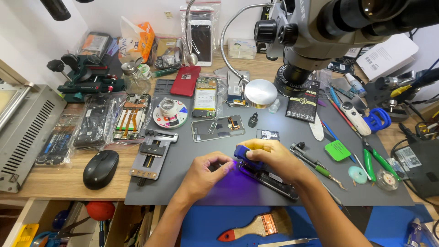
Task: The person works on a disassembled smartphone motherboard, using a precision tool to scrape or clean a small component. They then use a UV light to cure the component and continue scraping with the tool. The person handles the motherboard and a small electronic part throughout the process.
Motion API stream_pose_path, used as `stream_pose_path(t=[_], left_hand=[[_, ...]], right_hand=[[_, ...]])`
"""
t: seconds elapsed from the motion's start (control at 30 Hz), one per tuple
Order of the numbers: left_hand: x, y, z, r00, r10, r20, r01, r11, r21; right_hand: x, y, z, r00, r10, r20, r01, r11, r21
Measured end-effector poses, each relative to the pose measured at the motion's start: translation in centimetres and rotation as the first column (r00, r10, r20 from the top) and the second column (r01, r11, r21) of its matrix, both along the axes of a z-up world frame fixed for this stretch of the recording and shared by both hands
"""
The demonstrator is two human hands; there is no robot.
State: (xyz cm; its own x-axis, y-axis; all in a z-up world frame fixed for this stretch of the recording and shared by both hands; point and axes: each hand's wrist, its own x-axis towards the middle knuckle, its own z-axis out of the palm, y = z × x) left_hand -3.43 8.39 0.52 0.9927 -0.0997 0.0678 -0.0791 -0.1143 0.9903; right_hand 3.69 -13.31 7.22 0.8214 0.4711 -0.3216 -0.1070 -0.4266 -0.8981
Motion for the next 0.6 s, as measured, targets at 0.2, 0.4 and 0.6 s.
stream_pose_path(t=[0.2,0.4,0.6], left_hand=[[-0.1,-0.1,0.5,0.999,-0.029,0.041,0.029,1.0,-0.01],[-0.2,-0.4,0.5,0.997,0.008,0.073,-0.008,1.0,0.005],[-0.1,-0.4,-0.1,0.989,0.003,0.149,-0.006,1.0,0.019]], right_hand=[[-0.1,0.5,1.3,0.995,0.099,-0.013,-0.099,0.994,-0.051],[-0.3,0.7,1.7,0.992,0.122,0.009,-0.121,0.99,-0.078],[-0.2,0.9,1.7,0.993,0.121,-0.011,-0.121,0.989,-0.086]])
